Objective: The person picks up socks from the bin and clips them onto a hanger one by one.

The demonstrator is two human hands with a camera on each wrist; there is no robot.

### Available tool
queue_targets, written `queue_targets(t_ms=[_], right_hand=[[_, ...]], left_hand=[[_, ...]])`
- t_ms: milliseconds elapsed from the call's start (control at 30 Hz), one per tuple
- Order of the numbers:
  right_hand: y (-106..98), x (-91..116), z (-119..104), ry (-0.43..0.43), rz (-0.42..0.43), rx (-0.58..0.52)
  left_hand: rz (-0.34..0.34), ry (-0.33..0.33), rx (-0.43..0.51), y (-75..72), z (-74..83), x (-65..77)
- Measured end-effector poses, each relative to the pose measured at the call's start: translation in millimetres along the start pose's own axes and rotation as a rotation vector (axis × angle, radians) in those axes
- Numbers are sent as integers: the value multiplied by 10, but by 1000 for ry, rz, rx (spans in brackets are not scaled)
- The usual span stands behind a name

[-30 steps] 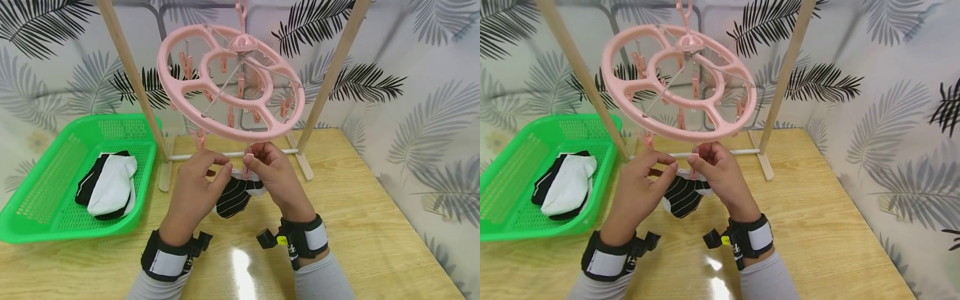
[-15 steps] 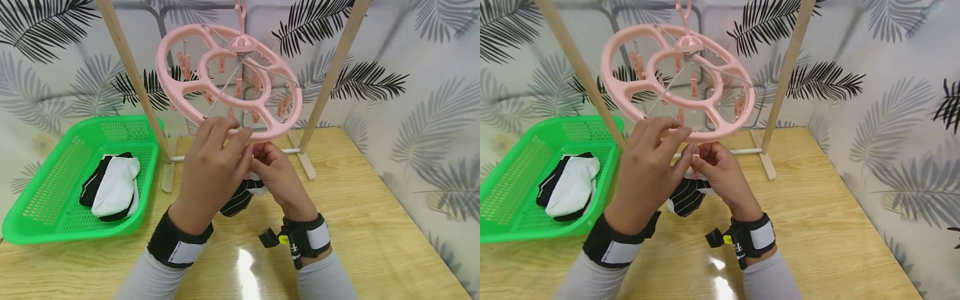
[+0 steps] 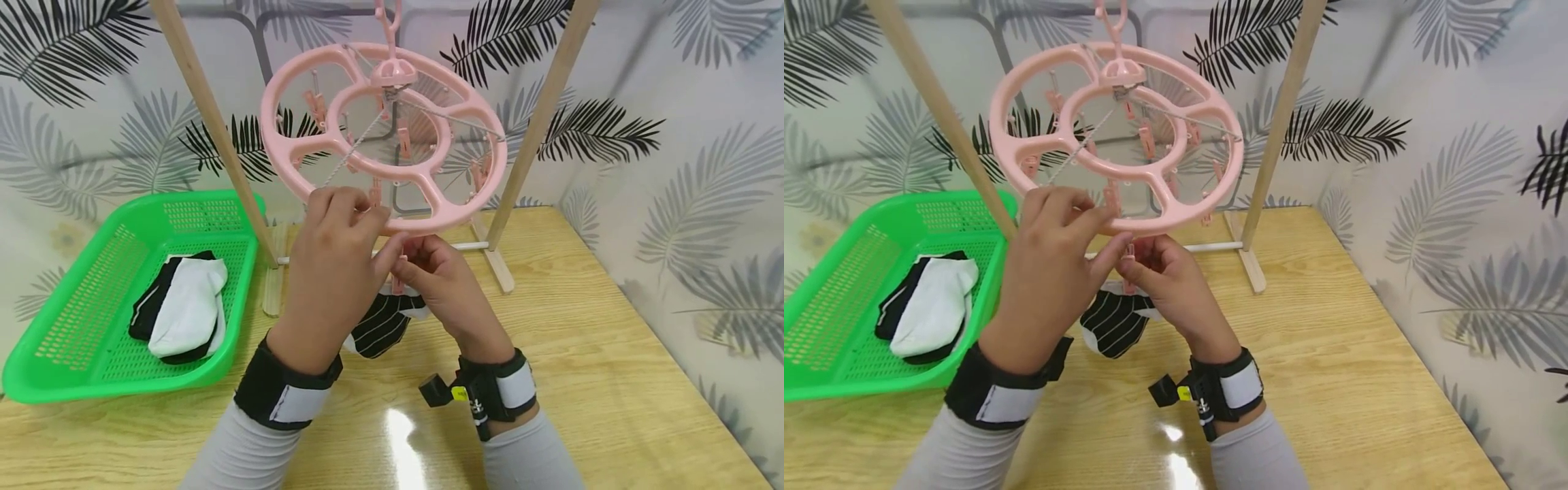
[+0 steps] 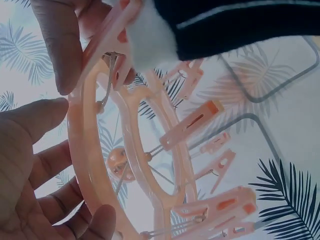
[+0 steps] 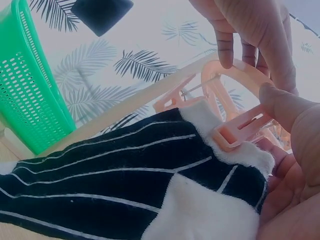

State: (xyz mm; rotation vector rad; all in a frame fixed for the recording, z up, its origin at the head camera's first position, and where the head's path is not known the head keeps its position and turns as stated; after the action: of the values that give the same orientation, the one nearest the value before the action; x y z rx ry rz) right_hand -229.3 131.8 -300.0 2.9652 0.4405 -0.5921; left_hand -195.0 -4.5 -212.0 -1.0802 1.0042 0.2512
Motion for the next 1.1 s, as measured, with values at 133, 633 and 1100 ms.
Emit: queue_targets(t_ms=[133, 633, 1100], right_hand=[[22, -2, 8, -5, -15, 34], [10, 18, -19, 35, -33, 227], [-84, 209, -490, -83, 34, 303]], left_hand=[[-4, -1, -13, -3, -28, 12], [0, -22, 39, -103, -213, -32], [12, 17, 129, -152, -352, -46]])
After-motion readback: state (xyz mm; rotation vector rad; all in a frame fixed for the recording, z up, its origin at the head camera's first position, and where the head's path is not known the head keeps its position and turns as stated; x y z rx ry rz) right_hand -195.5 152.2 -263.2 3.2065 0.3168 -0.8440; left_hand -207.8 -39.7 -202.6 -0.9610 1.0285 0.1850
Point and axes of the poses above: each hand's wrist, its own x-axis away from the middle knuckle, its own y-axis out of the palm, z = x × y, the point moved 5 cm from there along -x, towards the middle knuckle, and after that the axes turned 4 degrees about -y, right-handed, at the moved point
